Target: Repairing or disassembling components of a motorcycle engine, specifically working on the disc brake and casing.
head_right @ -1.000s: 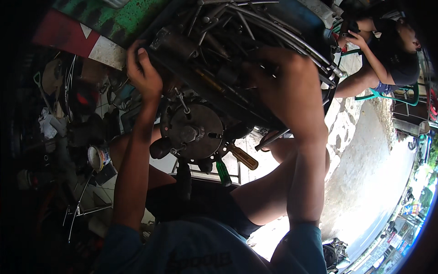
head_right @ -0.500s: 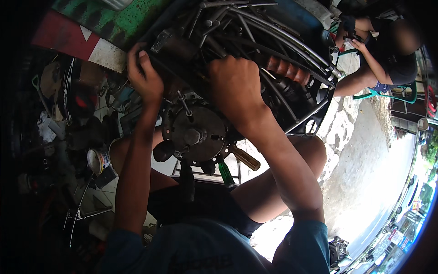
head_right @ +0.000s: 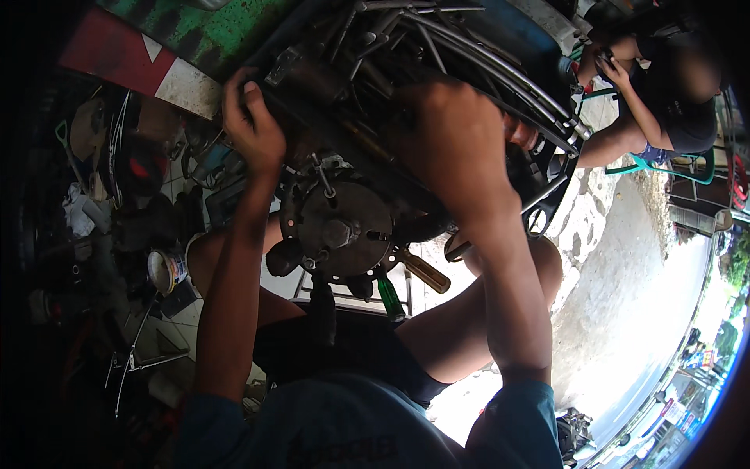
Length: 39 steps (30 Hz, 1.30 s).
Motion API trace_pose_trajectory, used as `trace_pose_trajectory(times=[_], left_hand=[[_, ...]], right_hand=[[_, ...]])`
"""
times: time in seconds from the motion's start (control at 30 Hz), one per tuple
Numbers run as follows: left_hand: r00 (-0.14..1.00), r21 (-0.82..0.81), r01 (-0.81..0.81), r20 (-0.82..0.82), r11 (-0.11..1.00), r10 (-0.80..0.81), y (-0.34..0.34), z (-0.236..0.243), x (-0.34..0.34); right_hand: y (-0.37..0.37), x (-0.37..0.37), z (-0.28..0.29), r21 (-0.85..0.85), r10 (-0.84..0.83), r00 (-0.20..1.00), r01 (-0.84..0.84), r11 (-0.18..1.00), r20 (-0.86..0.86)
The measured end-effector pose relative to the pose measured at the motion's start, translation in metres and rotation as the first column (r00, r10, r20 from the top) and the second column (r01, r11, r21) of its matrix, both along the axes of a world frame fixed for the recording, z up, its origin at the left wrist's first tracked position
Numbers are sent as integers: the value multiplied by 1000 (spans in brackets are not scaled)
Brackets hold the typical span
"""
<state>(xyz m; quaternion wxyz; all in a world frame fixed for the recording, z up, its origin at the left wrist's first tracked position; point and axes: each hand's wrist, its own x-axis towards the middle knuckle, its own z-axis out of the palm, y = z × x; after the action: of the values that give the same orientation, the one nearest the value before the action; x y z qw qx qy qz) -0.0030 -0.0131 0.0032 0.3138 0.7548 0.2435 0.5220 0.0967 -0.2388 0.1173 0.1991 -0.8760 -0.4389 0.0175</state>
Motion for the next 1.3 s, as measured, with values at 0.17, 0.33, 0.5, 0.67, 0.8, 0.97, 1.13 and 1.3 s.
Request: trace_pose_trajectory(times=[0.17,0.33,0.5,0.67,0.8,0.97,1.13,1.3], left_hand=[[997,19,43,59,999,-44,1,-3,7],[994,54,39,95,998,-44,3,-10,9],[996,109,-2,91,994,-8,7,-9,5],[994,25,18,111,1000,-21,5,-10,10],[997,-62,-75,-6,995,74,-4,-5,7],[997,9,-70,-45,998,70,-4,-1,4],[991,48,-134,-15,990,135,-1,-7,6],[994,57,-110,0,992,110,-3,-6,6]], right_hand=[[-40,-1,10,-83,-171,980,180,980,103],[-47,0,15,-59,-165,979,173,983,115],[-81,-16,51,274,-265,938,322,906,-226],[-135,-18,70,588,-9,923,252,769,-384],[-118,-45,68,623,223,904,58,780,-364],[-100,-65,64,109,81,956,-52,993,-281],[-90,-74,49,86,130,964,-112,990,-231],[-87,-75,35,75,152,969,-140,987,-193]])
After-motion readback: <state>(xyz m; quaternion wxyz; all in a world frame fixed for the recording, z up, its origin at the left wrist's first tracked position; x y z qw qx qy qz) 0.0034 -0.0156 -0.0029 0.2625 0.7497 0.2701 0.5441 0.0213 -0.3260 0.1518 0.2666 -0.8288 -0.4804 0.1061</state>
